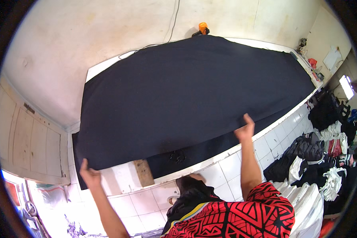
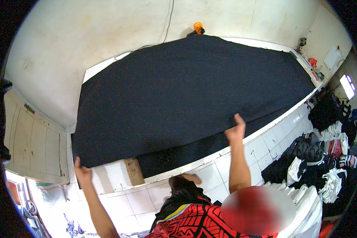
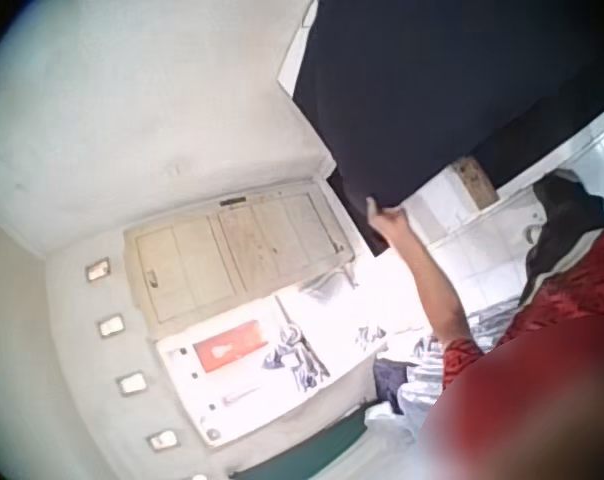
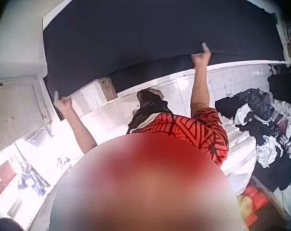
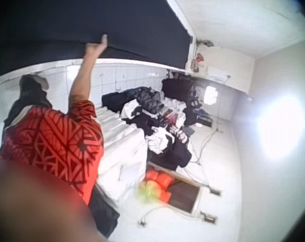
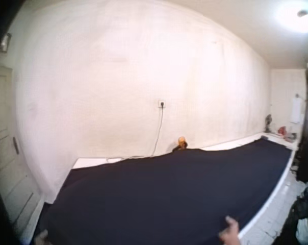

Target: The person lays a large black fabric on a white table, smooths it, and cuts a strip from the edge using shears. The person repeats this process with another piece of fabric.

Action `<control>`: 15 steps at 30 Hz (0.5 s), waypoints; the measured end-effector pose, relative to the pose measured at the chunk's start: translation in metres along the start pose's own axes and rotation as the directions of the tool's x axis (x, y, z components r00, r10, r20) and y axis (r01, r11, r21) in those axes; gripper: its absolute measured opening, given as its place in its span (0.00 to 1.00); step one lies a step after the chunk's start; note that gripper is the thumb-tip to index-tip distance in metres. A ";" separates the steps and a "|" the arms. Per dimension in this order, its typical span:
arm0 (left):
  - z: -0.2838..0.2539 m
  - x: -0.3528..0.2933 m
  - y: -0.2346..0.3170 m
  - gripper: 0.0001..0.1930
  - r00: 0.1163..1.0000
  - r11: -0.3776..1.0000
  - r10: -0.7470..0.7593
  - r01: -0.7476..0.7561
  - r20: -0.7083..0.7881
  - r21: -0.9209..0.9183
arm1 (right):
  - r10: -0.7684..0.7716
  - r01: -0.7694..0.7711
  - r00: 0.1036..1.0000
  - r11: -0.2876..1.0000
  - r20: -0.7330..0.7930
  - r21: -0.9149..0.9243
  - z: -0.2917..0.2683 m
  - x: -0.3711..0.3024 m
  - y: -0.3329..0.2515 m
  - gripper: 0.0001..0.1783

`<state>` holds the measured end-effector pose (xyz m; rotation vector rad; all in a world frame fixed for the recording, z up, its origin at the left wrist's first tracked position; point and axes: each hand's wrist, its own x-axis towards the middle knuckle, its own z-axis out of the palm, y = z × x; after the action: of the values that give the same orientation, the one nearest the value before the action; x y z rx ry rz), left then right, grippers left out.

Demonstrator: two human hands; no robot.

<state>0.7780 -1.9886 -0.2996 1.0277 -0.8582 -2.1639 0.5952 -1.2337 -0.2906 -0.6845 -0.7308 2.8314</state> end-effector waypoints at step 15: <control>-0.208 0.087 -0.003 0.15 0.884 0.863 -0.427 0.461 -0.190 0.207 | 0.983 -0.737 0.145 0.031 -0.114 -0.675 0.030 -0.301 0.554 0.23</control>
<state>0.9013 -2.1117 -0.4433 1.6196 -0.9087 -2.3576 0.8379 -1.8023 -0.4193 -0.8717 -2.0104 4.0165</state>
